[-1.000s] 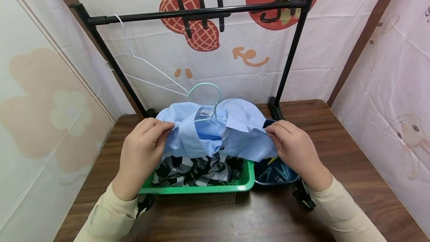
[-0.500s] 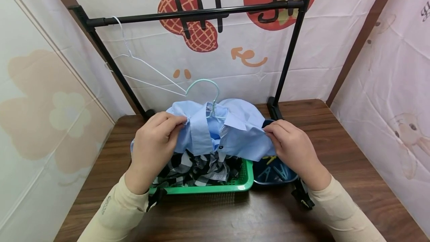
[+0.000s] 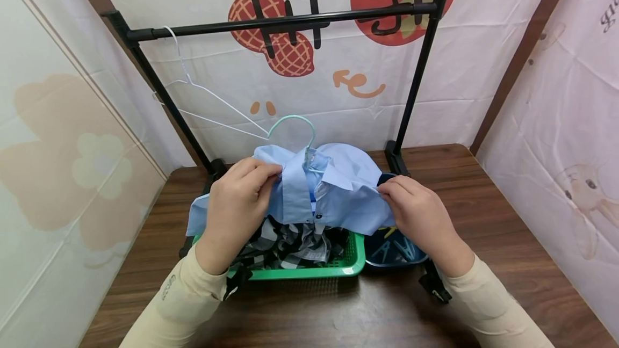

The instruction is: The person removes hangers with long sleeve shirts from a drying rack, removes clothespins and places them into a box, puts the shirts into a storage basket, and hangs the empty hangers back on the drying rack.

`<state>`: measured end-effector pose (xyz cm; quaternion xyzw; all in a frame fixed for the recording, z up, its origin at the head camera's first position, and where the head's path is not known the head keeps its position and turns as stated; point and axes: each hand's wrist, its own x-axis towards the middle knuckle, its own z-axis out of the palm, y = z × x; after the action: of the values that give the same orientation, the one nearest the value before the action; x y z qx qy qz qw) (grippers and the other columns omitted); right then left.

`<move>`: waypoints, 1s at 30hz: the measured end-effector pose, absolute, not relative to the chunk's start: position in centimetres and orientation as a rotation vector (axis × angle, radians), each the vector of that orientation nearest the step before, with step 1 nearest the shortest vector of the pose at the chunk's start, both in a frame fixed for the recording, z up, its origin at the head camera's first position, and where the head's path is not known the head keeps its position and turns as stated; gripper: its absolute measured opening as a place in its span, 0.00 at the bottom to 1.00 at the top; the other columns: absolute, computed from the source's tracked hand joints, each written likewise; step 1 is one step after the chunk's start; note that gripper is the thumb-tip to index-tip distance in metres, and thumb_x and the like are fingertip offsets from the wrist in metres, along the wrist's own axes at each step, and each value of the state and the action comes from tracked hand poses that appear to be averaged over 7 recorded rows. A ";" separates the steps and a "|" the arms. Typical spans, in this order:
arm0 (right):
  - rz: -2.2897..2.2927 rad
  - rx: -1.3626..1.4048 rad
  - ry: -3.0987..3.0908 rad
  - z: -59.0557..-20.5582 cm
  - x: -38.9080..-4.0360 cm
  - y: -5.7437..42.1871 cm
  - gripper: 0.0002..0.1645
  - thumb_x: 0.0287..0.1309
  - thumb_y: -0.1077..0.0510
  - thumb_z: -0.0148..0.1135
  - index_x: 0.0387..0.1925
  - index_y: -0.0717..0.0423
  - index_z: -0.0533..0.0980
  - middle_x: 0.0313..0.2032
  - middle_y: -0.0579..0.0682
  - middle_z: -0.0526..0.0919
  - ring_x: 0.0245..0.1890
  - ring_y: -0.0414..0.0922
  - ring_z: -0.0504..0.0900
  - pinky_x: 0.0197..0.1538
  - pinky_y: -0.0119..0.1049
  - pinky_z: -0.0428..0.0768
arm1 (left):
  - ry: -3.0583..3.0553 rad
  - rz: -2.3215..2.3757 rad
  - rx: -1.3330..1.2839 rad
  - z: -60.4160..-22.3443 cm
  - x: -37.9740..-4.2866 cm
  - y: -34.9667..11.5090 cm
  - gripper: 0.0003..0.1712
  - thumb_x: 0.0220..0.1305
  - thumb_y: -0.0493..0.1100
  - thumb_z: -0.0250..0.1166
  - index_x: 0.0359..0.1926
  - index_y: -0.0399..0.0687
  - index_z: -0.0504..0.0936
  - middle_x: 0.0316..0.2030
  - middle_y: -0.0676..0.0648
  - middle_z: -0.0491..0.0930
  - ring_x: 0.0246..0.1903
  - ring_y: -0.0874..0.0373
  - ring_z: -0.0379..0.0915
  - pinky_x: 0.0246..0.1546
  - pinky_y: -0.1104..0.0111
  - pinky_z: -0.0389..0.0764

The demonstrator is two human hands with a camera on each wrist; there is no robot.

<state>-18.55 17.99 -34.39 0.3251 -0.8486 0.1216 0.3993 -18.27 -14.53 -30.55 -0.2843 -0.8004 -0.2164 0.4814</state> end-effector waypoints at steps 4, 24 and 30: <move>0.298 0.839 -2.140 -34.6 -18.7 17.7 0.09 0.57 0.65 0.65 0.41 0.56 0.80 0.39 0.48 0.82 0.38 0.41 0.81 0.40 0.36 0.83 | -1.943 -0.528 -0.693 -30.5 -18.4 -14.1 0.06 0.62 0.37 0.64 0.38 0.47 0.87 0.31 0.49 0.82 0.32 0.57 0.79 0.29 0.64 0.80; 0.463 0.850 -2.330 -33.5 -18.1 18.2 0.12 0.55 0.57 0.69 0.43 0.50 0.80 0.40 0.42 0.80 0.37 0.35 0.79 0.37 0.33 0.81 | -1.975 -0.513 -0.747 -30.7 -18.4 -14.8 0.08 0.60 0.33 0.65 0.38 0.46 0.88 0.30 0.51 0.81 0.30 0.60 0.78 0.29 0.67 0.81; 0.592 0.869 -2.316 -31.8 -18.5 18.5 0.13 0.58 0.54 0.67 0.46 0.47 0.79 0.42 0.39 0.80 0.40 0.38 0.80 0.42 0.35 0.82 | -1.979 -0.516 -0.758 -30.5 -18.5 -15.0 0.08 0.62 0.33 0.63 0.38 0.46 0.88 0.31 0.50 0.82 0.31 0.59 0.78 0.30 0.66 0.81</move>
<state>-18.47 18.47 -31.83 0.3263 -0.8703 0.2223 0.2946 -18.52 -14.97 -30.48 -0.3084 -0.8046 -0.2097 0.4621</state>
